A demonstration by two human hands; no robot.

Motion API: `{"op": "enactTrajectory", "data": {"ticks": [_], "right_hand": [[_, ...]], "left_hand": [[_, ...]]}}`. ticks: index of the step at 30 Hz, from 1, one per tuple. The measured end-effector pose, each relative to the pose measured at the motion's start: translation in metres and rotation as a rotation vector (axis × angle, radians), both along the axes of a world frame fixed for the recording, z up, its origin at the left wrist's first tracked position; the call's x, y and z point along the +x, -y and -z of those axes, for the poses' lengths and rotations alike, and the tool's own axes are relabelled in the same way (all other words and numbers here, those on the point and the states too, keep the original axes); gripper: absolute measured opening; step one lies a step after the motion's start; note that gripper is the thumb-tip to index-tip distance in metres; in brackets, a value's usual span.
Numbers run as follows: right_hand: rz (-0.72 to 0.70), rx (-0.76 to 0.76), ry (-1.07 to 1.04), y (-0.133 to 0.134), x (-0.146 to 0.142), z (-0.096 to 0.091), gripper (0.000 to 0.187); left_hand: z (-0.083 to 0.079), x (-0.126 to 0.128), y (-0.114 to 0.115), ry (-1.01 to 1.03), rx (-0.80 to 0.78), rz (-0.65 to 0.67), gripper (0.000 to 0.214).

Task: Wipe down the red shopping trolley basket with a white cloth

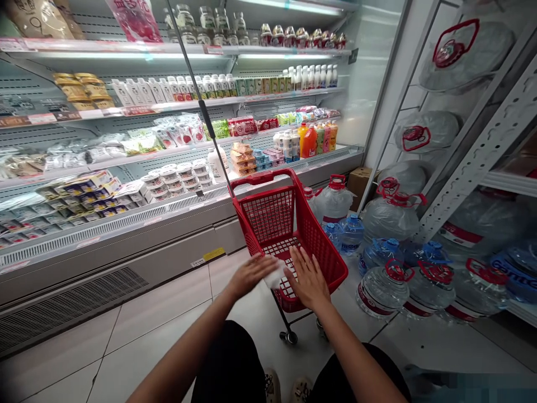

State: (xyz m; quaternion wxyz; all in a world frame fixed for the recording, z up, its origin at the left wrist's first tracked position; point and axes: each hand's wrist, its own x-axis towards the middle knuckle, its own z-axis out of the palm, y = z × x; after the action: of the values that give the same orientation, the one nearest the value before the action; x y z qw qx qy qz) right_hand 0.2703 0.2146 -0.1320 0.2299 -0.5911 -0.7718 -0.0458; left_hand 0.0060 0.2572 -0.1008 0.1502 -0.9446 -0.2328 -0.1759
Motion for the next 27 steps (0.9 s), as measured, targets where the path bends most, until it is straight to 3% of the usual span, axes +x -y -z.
{"op": "enactTrajectory", "data": {"ticks": [3, 6, 14, 18, 20, 23, 27], "right_hand": [[-0.031, 0.005, 0.027, 0.001, 0.001, -0.003, 0.069], [-0.039, -0.001, 0.024, 0.002, -0.001, -0.007, 0.068], [-0.195, -0.004, 0.031, -0.01, 0.03, -0.016, 0.069], [-0.279, -0.009, 0.036, -0.024, 0.054, -0.016, 0.065], [-0.271, -0.023, 0.026, -0.029, 0.063, -0.013, 0.065], [-0.239, -0.031, 0.024, -0.034, 0.078, -0.007, 0.064], [-0.201, -0.113, 0.007, -0.042, 0.084, -0.001, 0.065]], "left_hand": [[-0.015, -0.012, -0.038, 0.058, 0.003, -0.191, 0.06], [-0.017, -0.009, -0.043, 0.116, 0.003, -0.262, 0.055], [0.023, 0.055, 0.046, 0.18, -0.077, -0.086, 0.04], [0.034, 0.087, 0.062, 0.147, -0.082, -0.007, 0.039], [0.031, 0.088, 0.054, 0.106, -0.059, 0.048, 0.042], [0.016, 0.07, 0.027, 0.055, -0.011, 0.064, 0.045], [-0.005, 0.038, -0.01, 0.056, 0.046, -0.204, 0.046]]}}
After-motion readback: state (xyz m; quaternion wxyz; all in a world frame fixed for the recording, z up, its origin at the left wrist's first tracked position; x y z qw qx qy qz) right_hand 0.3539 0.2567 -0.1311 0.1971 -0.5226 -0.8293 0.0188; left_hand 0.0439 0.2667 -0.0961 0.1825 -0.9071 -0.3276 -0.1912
